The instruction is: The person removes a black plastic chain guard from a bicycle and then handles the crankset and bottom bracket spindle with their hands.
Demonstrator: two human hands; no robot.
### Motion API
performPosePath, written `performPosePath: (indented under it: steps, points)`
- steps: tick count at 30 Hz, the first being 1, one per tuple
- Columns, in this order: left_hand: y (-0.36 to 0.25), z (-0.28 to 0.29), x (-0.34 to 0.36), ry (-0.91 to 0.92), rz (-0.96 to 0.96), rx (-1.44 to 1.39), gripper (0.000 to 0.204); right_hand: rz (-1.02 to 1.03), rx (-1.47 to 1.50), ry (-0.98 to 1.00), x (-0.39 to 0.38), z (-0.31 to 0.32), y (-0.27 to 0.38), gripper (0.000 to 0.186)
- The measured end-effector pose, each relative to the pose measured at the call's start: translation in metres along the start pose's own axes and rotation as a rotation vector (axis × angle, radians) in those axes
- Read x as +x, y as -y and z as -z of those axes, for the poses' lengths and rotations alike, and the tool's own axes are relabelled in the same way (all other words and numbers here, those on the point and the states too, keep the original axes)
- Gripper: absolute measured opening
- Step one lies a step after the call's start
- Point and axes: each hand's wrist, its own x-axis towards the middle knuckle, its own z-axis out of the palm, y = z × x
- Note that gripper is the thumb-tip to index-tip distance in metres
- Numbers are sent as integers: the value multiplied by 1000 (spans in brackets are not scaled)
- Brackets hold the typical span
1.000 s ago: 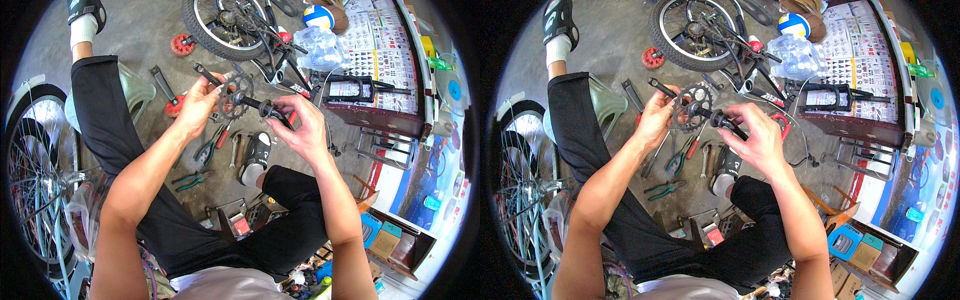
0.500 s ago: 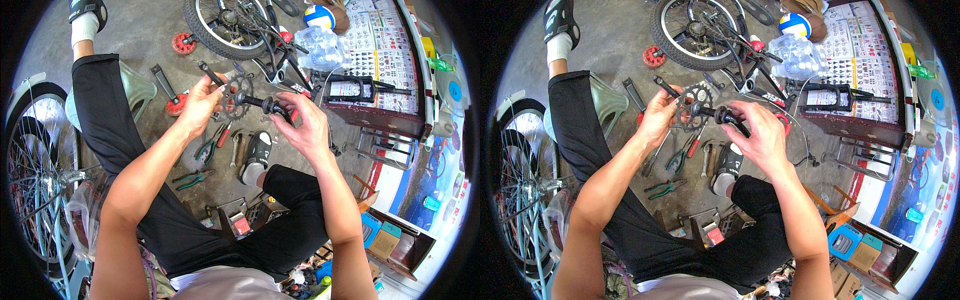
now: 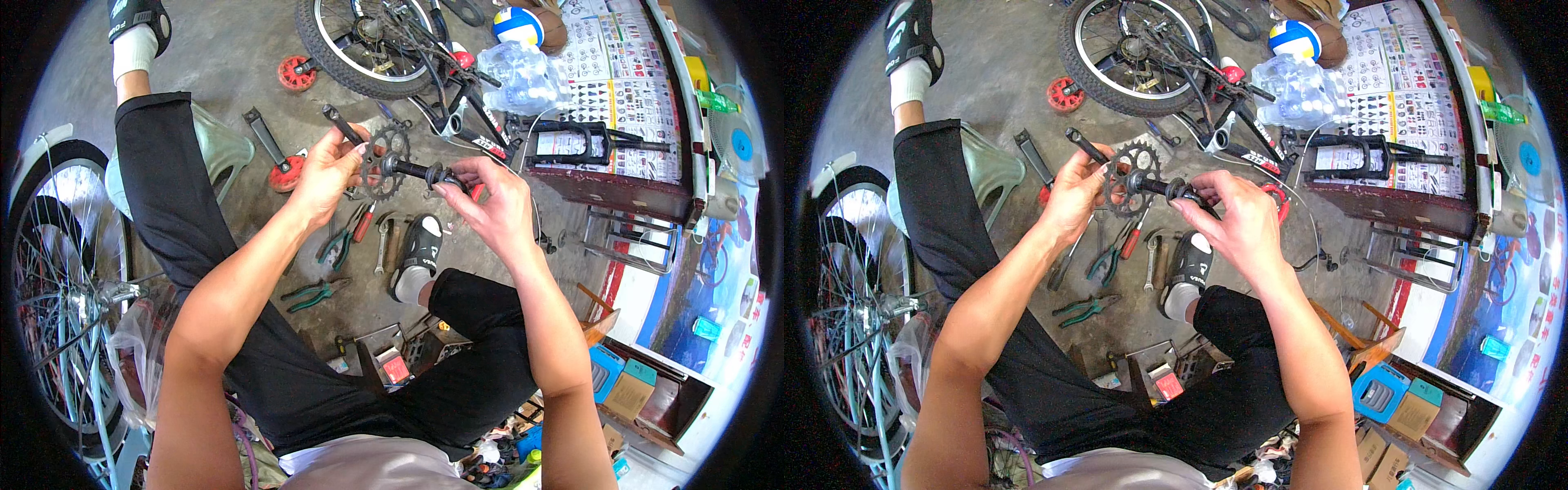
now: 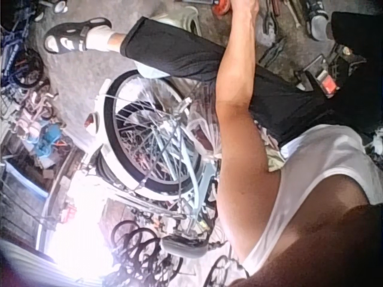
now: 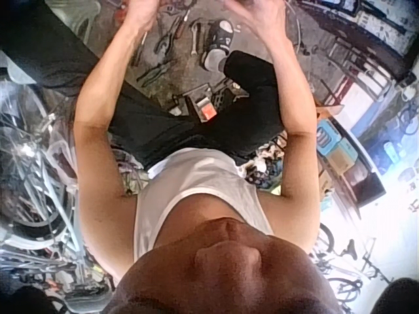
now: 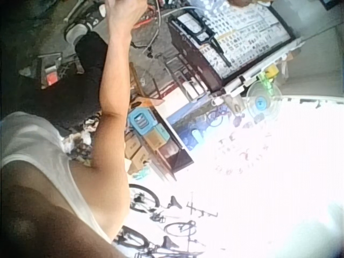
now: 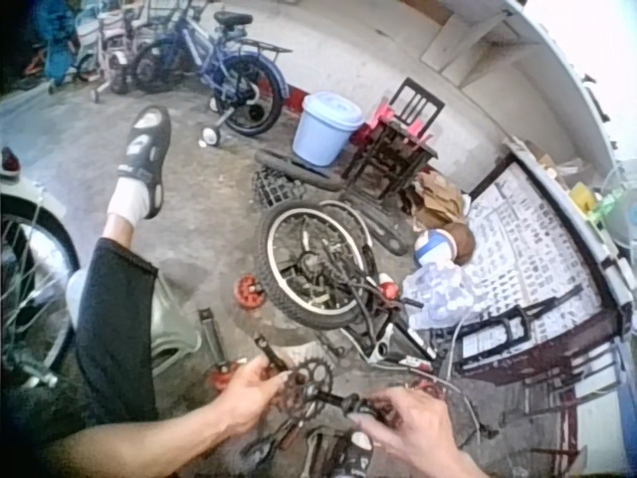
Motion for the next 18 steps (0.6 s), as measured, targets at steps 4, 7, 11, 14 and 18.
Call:
performPosePath:
  steps: [4, 7, 11, 14, 18]
  points:
    - [-1, -2, 1, 11, 2, 23, 21, -57, -15, 0, -3, -6, -7, 32]
    - [6, 2, 1, 13, -12, 5, 21, -204, 17, 97, -3, -7, -2, 35]
    - [10, 2, 2, 23, -7, 0, 21, -224, -47, 173, -6, -9, 2, 37]
    - [15, 5, 4, 15, -7, 13, 21, -180, -48, 154, -7, -12, 4, 38]
    - [15, 4, 4, 12, 15, 10, 20, -128, -88, 134, -6, -11, -1, 41]
